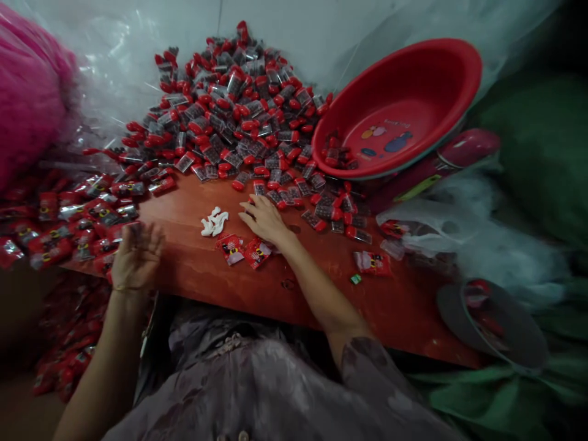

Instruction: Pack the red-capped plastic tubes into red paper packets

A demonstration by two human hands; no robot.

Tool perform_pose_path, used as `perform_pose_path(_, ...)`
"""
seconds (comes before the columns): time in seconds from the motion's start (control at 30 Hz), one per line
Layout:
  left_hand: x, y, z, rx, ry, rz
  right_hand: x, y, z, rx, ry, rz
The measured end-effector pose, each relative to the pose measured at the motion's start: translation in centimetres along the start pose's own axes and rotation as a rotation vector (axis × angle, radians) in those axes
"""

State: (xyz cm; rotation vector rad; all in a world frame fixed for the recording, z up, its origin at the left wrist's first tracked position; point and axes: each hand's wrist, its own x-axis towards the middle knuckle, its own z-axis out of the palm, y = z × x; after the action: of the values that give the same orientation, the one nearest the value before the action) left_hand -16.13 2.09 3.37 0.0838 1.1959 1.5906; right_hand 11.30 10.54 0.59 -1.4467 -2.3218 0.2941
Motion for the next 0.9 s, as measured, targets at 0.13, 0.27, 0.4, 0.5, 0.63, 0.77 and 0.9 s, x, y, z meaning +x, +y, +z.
perform_pose_path(0.13,0.2,1.7,-1.1,0.026,-0.045,0.062,0.3,2.7,0.6,-0.093,-0.082,0.036)
perform_pose_path(0.27,-1.9,-2.5,-0.1,0.349,-0.167,0.162,-5.1,5.7,-0.6,-0.075,-0.005,0.095)
perform_pose_path(0.4,-3.5,-8.3,1.9,1.009,-0.398,0.601,-10.7,5.3,-1.5,-0.102,0.087,0.154)
perform_pose_path(0.5,-3.8,-11.1,3.0,1.419,-0.549,0.843,-12.3,2.5,-0.5,-0.129,0.227,0.167)
perform_pose_path(0.63,-3.4,-12.3,3.6,1.68,-0.61,0.936,-11.9,-0.8,1.7,-0.117,0.189,0.17)
perform_pose_path(0.77,-3.2,-12.0,3.7,1.77,-0.629,0.948,-11.6,-1.6,2.7,-0.043,0.2,0.206)
perform_pose_path(0.9,-3.8,-12.0,4.1,1.693,-0.649,0.978,-11.8,-1.8,2.5,0.075,0.33,0.217)
